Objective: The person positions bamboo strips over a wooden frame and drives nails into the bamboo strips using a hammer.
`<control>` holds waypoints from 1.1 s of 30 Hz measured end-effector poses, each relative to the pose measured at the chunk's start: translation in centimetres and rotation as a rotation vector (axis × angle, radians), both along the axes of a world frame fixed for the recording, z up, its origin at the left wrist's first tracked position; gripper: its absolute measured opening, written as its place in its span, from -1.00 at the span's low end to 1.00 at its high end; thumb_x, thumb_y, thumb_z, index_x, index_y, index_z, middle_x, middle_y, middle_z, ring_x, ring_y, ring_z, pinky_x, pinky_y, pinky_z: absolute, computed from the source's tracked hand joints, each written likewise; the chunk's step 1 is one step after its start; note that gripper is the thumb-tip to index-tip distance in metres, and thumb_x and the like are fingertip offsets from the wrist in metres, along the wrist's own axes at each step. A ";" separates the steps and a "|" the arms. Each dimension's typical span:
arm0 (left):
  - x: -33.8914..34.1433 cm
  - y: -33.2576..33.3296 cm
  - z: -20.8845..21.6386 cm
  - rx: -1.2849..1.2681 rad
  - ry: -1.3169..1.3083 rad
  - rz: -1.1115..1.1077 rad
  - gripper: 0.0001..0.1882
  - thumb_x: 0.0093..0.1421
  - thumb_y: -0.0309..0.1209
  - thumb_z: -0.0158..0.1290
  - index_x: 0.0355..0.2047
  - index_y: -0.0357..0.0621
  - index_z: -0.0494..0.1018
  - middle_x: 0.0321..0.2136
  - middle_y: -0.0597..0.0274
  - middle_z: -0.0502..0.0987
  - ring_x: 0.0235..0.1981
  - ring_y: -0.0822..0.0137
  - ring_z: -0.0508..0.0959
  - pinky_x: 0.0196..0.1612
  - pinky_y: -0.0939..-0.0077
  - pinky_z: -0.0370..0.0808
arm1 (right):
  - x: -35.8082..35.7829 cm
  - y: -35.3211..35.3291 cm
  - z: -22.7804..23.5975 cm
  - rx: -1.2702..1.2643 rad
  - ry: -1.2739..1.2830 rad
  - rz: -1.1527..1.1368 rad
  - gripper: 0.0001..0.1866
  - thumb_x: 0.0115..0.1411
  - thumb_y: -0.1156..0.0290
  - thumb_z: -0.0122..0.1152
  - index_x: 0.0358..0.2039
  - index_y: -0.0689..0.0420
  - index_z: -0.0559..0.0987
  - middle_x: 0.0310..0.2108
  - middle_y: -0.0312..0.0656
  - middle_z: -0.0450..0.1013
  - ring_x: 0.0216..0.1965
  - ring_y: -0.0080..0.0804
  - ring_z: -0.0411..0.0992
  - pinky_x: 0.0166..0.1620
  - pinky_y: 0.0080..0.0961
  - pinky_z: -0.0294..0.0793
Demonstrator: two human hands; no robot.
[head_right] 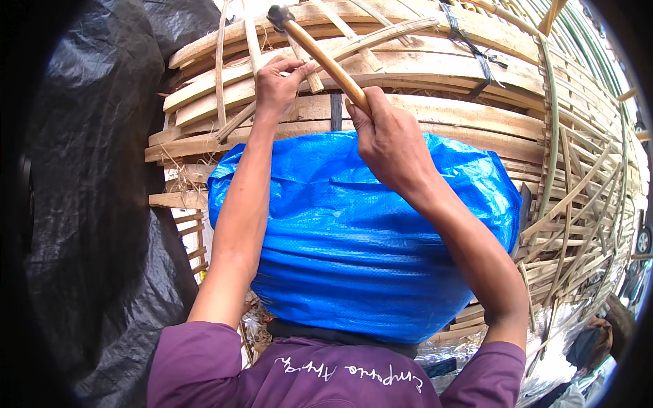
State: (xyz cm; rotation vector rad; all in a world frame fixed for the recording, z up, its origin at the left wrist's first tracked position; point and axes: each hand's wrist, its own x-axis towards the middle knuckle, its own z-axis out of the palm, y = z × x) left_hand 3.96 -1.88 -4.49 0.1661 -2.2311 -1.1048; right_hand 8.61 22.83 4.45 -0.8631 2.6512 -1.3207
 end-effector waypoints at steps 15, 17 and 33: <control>0.1 0.0 0.1 -0.064 0.018 0.003 -0.82 0.05 -0.37 0.35 -0.39 -0.22 0.67 -0.50 0.26 0.59 -0.47 0.45 0.55 -0.40 0.57 0.45 | -0.5 0.2 -0.8 0.084 0.004 0.010 -0.78 0.36 0.32 0.02 -0.26 0.25 0.38 -0.58 0.21 0.41 -0.47 0.26 0.41 -0.40 0.07 0.28; 0.2 0.0 0.2 -0.025 -0.002 0.010 -0.82 0.03 -0.32 0.35 -0.42 -0.16 0.68 -0.48 0.25 0.61 -0.45 0.38 0.58 -0.38 0.50 0.47 | 0.0 0.0 1.0 -0.031 0.018 0.022 -0.80 0.35 0.35 0.03 -0.27 0.25 0.38 -0.59 0.19 0.40 -0.51 0.25 0.40 -0.44 0.02 0.28; 0.0 -0.2 -0.3 -0.074 -0.014 0.041 -0.78 0.00 -0.26 0.36 -0.43 -0.13 0.68 -0.47 0.24 0.63 -0.45 0.30 0.61 -0.36 0.43 0.50 | -0.2 0.3 -2.4 0.110 0.026 0.006 -0.81 0.32 0.37 0.07 -0.28 0.24 0.36 -0.63 0.22 0.38 -0.53 0.25 0.40 -0.46 0.01 0.30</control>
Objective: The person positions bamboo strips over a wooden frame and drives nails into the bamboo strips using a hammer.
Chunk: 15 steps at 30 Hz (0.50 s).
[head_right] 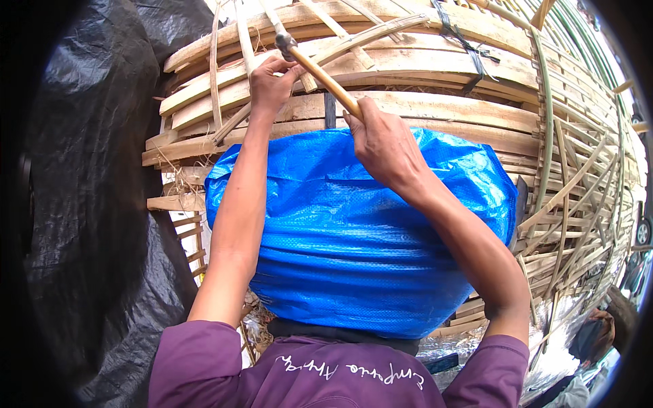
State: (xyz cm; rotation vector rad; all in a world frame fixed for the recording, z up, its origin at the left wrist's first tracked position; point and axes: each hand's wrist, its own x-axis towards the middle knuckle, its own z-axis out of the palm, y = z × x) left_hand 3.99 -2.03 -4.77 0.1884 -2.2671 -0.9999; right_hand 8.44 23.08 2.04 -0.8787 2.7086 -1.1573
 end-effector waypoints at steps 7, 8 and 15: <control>-0.1 0.3 0.4 0.061 0.020 -0.036 -0.78 -0.01 -0.27 0.36 -0.42 -0.12 0.69 -0.46 0.26 0.63 -0.45 0.31 0.60 -0.36 0.44 0.49 | 0.3 -0.2 2.5 -0.204 0.055 -0.007 -0.82 0.33 0.39 0.06 -0.27 0.24 0.36 -0.61 0.22 0.39 -0.52 0.26 0.39 -0.46 0.00 0.29; -0.1 0.4 0.4 0.048 0.002 -0.021 -0.79 -0.01 -0.28 0.37 -0.41 -0.12 0.69 -0.45 0.26 0.63 -0.45 0.32 0.60 -0.37 0.45 0.49 | 0.0 0.1 1.4 -0.089 0.019 -0.007 -0.83 0.32 0.39 0.06 -0.28 0.24 0.36 -0.60 0.23 0.39 -0.51 0.27 0.40 -0.46 0.01 0.29; 0.1 0.3 0.7 0.025 0.002 -0.022 -0.80 0.00 -0.27 0.36 -0.41 -0.11 0.69 -0.45 0.28 0.63 -0.48 0.35 0.58 -0.37 0.45 0.48 | 0.3 -0.5 2.9 -0.119 0.003 0.032 -0.81 0.32 0.37 0.06 -0.27 0.24 0.36 -0.59 0.24 0.41 -0.51 0.27 0.41 -0.46 0.04 0.29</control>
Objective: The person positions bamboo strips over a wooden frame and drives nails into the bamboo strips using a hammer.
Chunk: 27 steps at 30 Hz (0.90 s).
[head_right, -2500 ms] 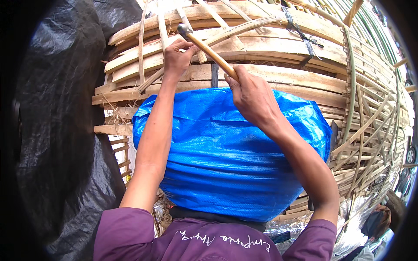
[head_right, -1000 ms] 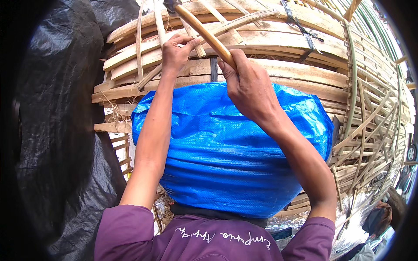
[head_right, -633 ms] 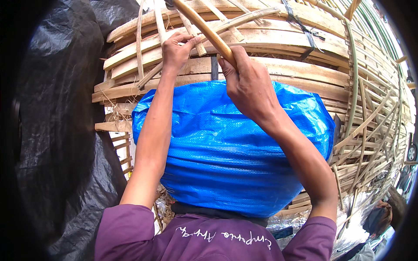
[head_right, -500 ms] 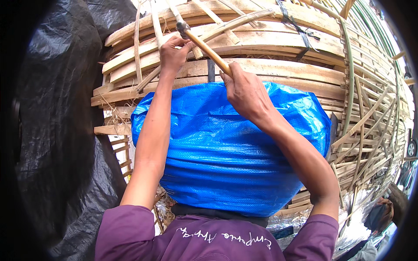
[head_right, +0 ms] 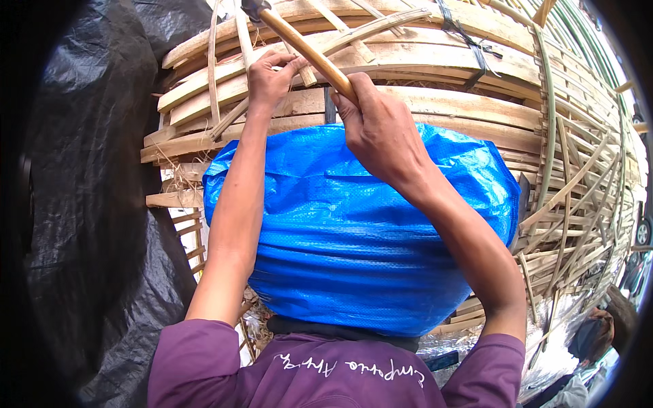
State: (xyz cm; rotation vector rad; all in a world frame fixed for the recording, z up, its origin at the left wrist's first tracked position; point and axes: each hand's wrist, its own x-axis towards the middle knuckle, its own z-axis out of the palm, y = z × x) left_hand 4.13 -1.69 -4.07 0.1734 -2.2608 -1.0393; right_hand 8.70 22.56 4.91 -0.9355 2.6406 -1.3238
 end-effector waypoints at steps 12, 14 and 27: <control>-0.1 0.3 0.1 0.078 -0.001 -0.023 -0.79 -0.02 -0.28 0.38 -0.42 -0.11 0.69 -0.45 0.25 0.62 -0.42 0.33 0.60 -0.34 0.45 0.48 | 0.0 0.2 -0.8 -0.040 -0.025 -0.053 -0.82 0.33 0.38 0.06 -0.29 0.25 0.37 -0.60 0.23 0.39 -0.50 0.28 0.41 -0.44 0.03 0.29; -0.2 -0.1 -0.2 0.020 -0.060 0.017 -0.79 -0.01 -0.27 0.37 -0.41 -0.11 0.69 -0.44 0.26 0.63 -0.41 0.32 0.61 -0.33 0.46 0.49 | -0.6 0.6 -3.3 0.128 -0.008 -0.045 -0.78 0.37 0.30 0.07 -0.26 0.22 0.40 -0.68 0.02 0.30 -0.67 -0.21 0.28 -0.55 -0.27 0.20; -0.3 -0.3 -0.3 0.036 0.016 0.003 -0.76 0.00 -0.24 0.36 -0.42 -0.13 0.68 -0.44 0.25 0.63 -0.43 0.29 0.61 -0.34 0.42 0.49 | -0.7 0.2 -1.5 0.012 -0.010 -0.029 -0.80 0.34 0.36 0.06 -0.23 0.25 0.38 -0.59 0.21 0.41 -0.52 0.25 0.42 -0.44 0.00 0.30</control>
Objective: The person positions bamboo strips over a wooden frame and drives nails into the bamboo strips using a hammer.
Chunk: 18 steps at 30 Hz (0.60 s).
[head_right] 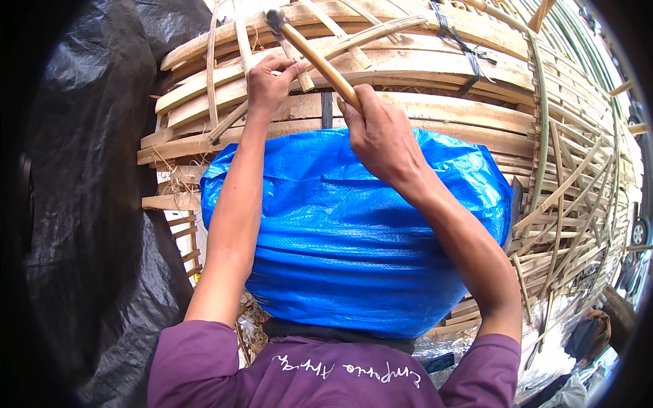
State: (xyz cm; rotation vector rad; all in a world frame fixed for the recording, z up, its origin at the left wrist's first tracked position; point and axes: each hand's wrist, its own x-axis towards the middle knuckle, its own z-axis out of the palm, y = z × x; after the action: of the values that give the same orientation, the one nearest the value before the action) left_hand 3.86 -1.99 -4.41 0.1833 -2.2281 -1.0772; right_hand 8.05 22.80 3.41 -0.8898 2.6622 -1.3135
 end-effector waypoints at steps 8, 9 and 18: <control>0.5 -0.2 -0.1 -0.038 -0.042 0.003 -0.77 0.01 -0.22 0.35 -0.42 -0.08 0.69 -0.44 0.27 0.63 -0.43 0.30 0.60 -0.33 0.42 0.49 | 0.4 -0.4 -1.0 0.060 -0.023 0.014 -0.79 0.34 0.34 0.01 -0.26 0.26 0.38 -0.60 0.25 0.40 -0.49 0.31 0.41 -0.40 0.10 0.29; 0.4 -0.4 -0.2 -0.038 -0.029 -0.012 -0.77 0.01 -0.22 0.35 -0.42 -0.09 0.69 -0.44 0.27 0.63 -0.43 0.30 0.60 -0.33 0.43 0.49 | 0.5 -0.5 -0.6 0.016 -0.032 0.021 -0.79 0.34 0.34 0.01 -0.26 0.26 0.38 -0.60 0.25 0.40 -0.50 0.30 0.41 -0.41 0.09 0.29; 0.0 -0.1 0.0 -0.013 -0.036 -0.013 -0.78 0.01 -0.26 0.35 -0.42 -0.13 0.68 -0.42 0.25 0.64 -0.40 0.30 0.62 -0.32 0.45 0.50 | 0.0 -0.2 -1.3 0.036 0.054 -0.006 -0.79 0.35 0.34 0.04 -0.29 0.25 0.38 -0.63 0.16 0.38 -0.58 0.18 0.38 -0.48 -0.02 0.27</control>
State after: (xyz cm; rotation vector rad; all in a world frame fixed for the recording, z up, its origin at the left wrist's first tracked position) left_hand 3.85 -2.11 -4.44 0.1839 -2.2705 -1.0745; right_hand 8.08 22.57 2.11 -0.9269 2.7214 -1.2556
